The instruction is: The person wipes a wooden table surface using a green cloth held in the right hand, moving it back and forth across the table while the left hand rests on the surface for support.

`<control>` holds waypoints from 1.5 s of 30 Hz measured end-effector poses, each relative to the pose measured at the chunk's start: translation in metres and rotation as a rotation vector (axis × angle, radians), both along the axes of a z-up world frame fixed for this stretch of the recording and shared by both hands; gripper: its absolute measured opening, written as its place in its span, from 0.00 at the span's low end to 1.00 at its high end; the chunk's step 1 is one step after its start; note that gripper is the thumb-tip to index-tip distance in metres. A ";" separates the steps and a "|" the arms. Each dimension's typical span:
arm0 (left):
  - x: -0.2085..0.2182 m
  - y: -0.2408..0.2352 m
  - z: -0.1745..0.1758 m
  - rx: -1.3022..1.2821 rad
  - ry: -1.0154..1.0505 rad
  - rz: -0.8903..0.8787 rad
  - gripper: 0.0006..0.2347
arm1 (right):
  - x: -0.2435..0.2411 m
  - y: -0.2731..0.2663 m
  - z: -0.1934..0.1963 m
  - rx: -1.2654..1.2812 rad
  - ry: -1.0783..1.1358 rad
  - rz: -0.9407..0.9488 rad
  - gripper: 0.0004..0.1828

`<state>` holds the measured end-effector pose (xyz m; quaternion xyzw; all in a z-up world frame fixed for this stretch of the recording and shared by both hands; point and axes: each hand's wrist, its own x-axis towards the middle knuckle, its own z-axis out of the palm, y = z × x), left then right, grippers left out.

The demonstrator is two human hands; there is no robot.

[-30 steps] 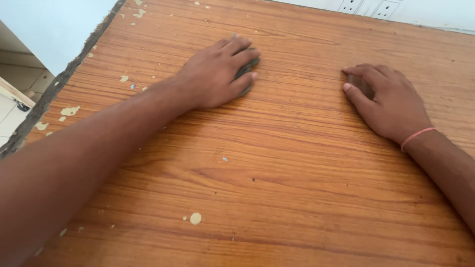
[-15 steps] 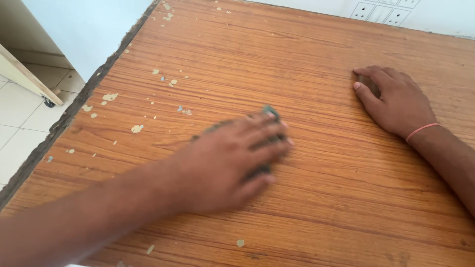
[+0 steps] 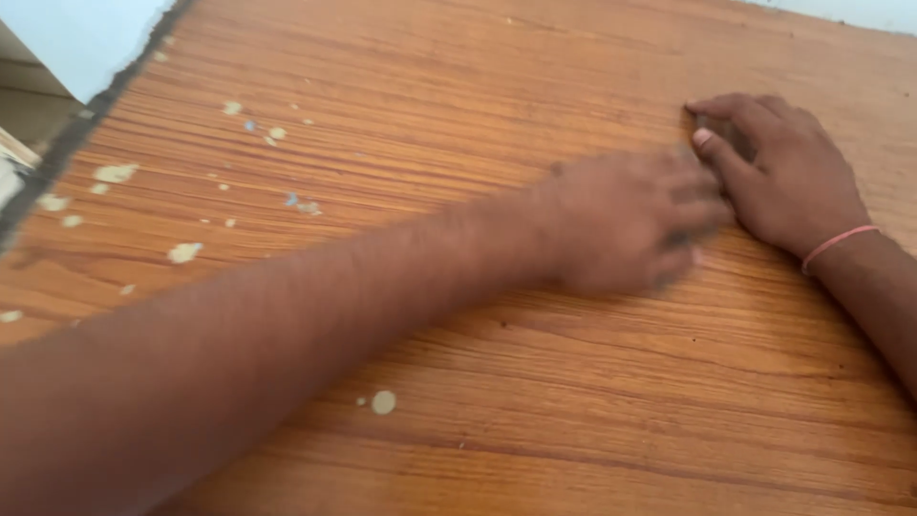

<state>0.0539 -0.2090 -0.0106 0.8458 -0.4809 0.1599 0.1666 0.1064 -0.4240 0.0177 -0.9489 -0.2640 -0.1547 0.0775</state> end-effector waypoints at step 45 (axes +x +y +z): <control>0.051 0.090 -0.002 -0.017 0.048 0.362 0.21 | 0.003 -0.008 -0.003 0.034 -0.052 0.123 0.19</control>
